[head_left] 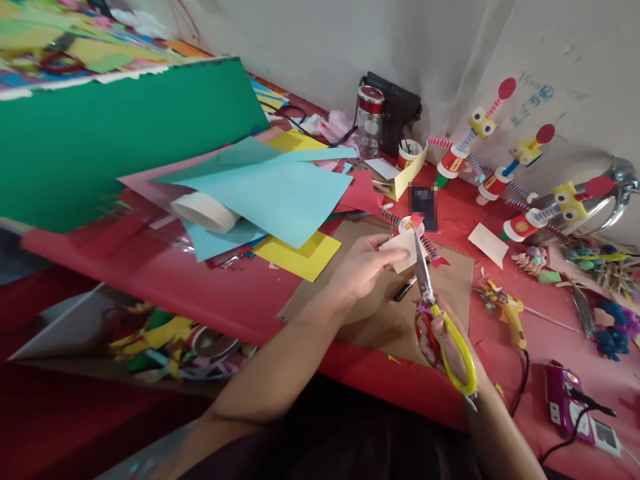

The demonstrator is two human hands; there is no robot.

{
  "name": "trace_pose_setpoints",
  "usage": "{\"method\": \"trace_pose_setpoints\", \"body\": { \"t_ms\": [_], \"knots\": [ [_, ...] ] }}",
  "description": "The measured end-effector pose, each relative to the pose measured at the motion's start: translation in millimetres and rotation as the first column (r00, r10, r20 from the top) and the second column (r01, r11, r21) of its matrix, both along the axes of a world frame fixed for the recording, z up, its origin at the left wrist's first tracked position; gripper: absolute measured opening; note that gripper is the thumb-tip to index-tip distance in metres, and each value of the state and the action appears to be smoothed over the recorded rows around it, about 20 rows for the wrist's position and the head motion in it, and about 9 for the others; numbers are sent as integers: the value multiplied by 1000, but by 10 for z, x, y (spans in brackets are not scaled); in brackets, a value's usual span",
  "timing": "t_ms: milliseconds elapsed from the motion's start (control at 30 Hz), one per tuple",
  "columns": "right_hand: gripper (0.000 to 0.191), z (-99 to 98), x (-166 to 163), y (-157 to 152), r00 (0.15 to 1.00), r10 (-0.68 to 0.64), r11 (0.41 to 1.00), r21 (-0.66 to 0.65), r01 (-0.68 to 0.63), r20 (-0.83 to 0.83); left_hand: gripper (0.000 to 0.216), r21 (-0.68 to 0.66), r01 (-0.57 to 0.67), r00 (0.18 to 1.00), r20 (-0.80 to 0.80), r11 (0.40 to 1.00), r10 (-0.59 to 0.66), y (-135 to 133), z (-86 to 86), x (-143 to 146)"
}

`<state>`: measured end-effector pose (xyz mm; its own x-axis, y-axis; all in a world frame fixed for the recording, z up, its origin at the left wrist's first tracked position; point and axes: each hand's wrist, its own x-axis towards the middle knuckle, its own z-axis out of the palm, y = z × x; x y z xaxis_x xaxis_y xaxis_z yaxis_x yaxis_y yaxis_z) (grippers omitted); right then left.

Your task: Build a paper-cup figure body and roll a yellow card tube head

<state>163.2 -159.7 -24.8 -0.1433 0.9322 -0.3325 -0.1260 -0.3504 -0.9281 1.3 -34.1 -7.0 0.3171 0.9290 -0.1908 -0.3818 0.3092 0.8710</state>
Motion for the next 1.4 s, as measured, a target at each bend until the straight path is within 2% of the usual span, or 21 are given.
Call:
{"method": "trace_pose_setpoints", "body": {
  "t_ms": [200,367,833,1033,1400],
  "knots": [
    [58,-33,-24,-9,1000,20,1000,-23,-20,18,15,-101,10,999,-34,995,-13,10,-64,-84],
    [63,-64,-29,-30,996,79,995,-72,-76,42,17,-196,17,1000,12,980,-15,-18,-118,-174],
    [57,-72,-25,-27,993,98,991,-99,-91,71,10,-151,17,1000,1,988,-17,29,-187,-197],
    [60,-72,-28,-40,994,92,990,-109,-85,65,13,-152,23,998,58,988,-15,47,-196,-197],
    [66,9,-89,-23,990,59,991,-123,-43,127,10,-152,25,998,55,988,-17,60,-236,-206]
  ]
}}
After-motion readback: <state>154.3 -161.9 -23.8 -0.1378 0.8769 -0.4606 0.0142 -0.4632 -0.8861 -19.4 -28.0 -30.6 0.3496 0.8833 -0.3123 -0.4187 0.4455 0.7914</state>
